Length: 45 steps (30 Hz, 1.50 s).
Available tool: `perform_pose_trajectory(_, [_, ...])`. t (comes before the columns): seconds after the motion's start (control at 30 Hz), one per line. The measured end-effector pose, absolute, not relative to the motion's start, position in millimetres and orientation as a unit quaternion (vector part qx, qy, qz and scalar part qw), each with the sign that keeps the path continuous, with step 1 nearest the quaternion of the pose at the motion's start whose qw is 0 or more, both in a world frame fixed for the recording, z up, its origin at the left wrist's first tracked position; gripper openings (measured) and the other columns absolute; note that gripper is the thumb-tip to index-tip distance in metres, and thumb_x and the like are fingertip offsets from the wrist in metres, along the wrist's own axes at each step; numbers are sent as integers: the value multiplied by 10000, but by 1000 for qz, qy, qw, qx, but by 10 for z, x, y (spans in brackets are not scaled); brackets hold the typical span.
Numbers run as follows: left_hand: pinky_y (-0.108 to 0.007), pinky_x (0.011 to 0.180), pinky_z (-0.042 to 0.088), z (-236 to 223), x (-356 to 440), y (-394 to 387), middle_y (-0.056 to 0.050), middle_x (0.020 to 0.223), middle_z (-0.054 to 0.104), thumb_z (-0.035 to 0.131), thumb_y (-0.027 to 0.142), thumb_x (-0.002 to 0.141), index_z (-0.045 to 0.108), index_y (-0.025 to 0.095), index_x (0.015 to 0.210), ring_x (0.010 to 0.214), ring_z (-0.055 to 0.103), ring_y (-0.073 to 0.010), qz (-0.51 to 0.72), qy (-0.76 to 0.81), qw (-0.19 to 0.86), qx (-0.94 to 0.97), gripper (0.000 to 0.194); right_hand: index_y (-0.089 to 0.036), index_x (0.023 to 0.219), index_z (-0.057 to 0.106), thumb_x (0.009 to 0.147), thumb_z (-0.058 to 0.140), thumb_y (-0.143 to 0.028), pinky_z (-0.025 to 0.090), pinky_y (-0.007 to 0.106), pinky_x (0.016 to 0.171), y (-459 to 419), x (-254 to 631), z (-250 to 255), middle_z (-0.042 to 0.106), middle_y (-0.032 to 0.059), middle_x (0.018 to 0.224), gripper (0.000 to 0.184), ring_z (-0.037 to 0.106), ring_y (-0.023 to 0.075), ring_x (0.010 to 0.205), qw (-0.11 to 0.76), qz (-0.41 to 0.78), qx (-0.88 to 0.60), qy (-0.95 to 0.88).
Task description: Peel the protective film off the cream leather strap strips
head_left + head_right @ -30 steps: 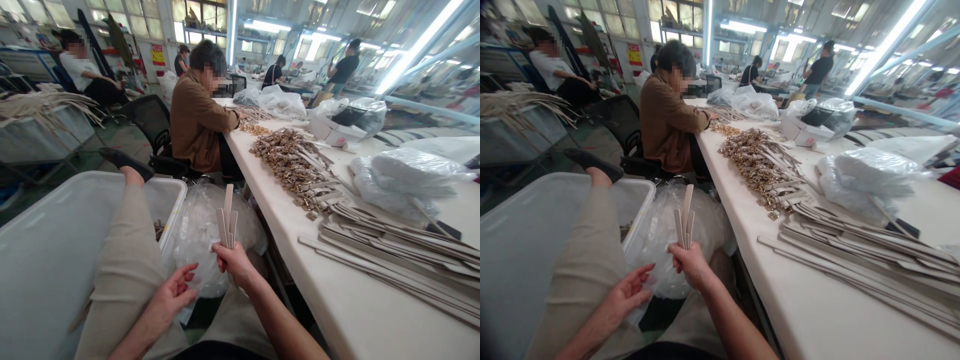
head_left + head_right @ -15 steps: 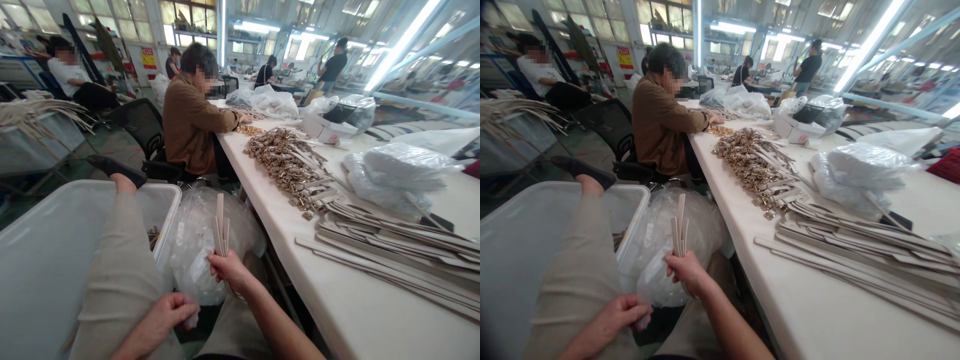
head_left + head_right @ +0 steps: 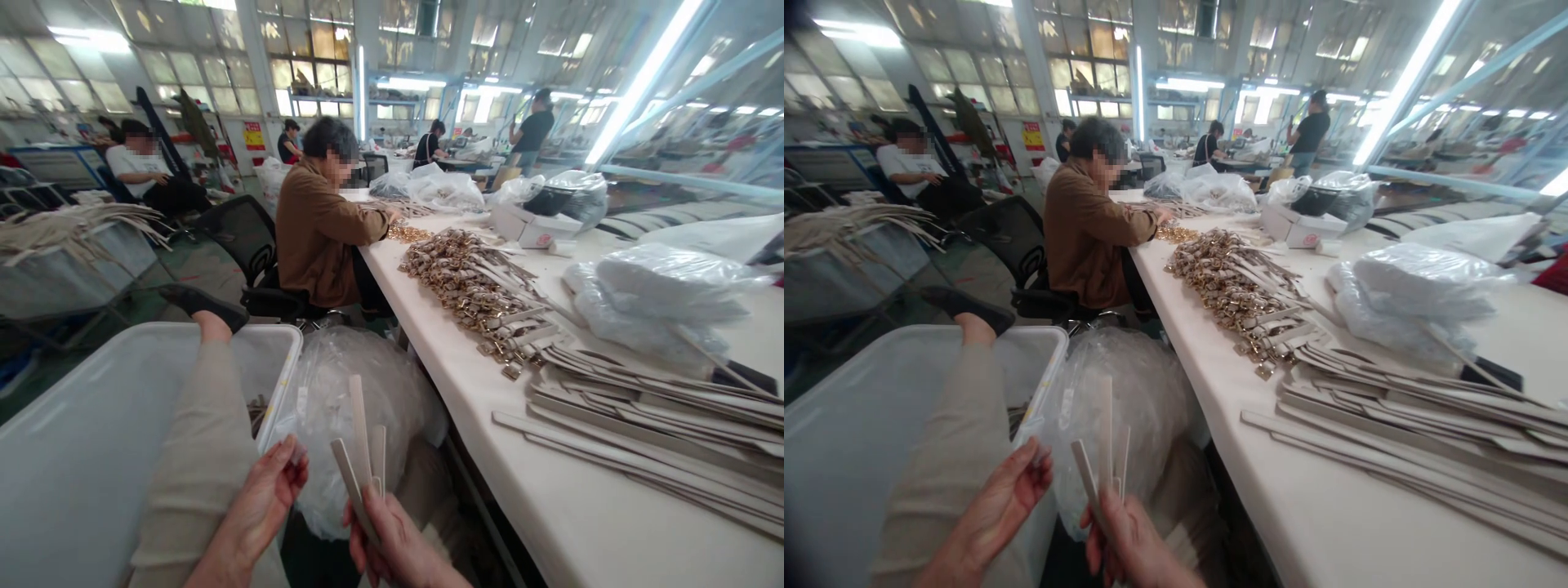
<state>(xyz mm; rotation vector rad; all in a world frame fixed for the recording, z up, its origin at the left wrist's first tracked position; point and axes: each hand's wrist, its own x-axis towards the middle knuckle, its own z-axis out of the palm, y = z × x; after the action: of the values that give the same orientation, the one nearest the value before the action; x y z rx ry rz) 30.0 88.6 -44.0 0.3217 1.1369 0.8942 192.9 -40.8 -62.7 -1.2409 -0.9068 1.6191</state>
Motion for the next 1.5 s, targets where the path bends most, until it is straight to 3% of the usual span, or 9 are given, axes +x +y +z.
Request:
perform_pose_trajectory(0.1, [-223,512,567,-418,375,893,-49,703,679,541,47,939,618,106,813,548,645,-120,409,515,742,127,160,-188,647,543,898,447,-706,297,194,437,-460,1928,-546,449,-44,495,583,389,76,446,437,615,-539,-374])
perform_pose_trajectory(0.2, [-220,517,568,-396,419,893,-41,703,679,545,58,948,613,108,837,559,658,-121,415,505,747,119,140,-191,603,530,854,540,-649,240,202,406,-449,1903,-573,401,-62,470,522,333,67,423,441,621,-542,-356])
perform_pose_trajectory(0.37, [-215,518,565,-350,451,833,-27,696,677,565,65,937,625,119,817,550,653,-119,414,509,746,113,144,-223,496,442,676,649,-729,234,208,332,-370,1863,-777,365,-80,378,576,297,57,315,472,622,-548,-300])
perform_pose_trajectory(0.47, [-208,556,576,-352,439,795,-15,696,680,691,66,846,649,119,783,568,654,-121,412,496,753,131,93,-225,532,445,636,648,-783,234,205,329,-358,1865,-813,377,-86,372,603,297,57,306,494,608,-553,-284])
perform_pose_trajectory(0.63, [-205,565,565,-393,389,774,-7,705,694,874,138,659,654,128,751,606,655,-127,394,486,764,157,239,-220,589,471,662,645,-793,262,216,372,-396,1879,-824,403,-75,411,603,319,69,361,508,536,-610,-286])
perform_pose_trajectory(0.77, [-207,595,562,-427,374,745,2,723,700,927,167,577,645,138,740,626,653,-120,388,499,758,161,327,-209,626,507,689,640,-784,274,225,401,-402,1885,-900,418,-60,446,594,340,84,410,507,498,-639,-295])
perform_pose_trajectory(1.07, [-207,600,554,-490,364,640,5,686,690,999,309,434,693,135,756,607,628,-111,354,490,775,185,478,-211,645,497,783,671,-587,302,233,439,-335,1901,-864,410,-58,502,437,356,98,456,500,480,-650,-311])
perform_pose_trajectory(1.23, [-222,627,548,-561,387,552,-22,701,689,997,314,451,715,124,760,624,628,-121,330,488,782,203,459,-211,640,489,786,668,-620,310,236,456,-287,1869,-844,411,-59,486,470,362,100,458,505,482,-644,-313])
perform_pose_trajectory(1.5, [-238,731,508,-650,456,378,-67,854,733,934,355,593,776,135,866,731,618,-143,279,454,797,283,384,-211,662,485,743,516,-865,308,236,453,-284,1831,-800,455,-38,507,659,372,101,461,498,503,-623,-335])
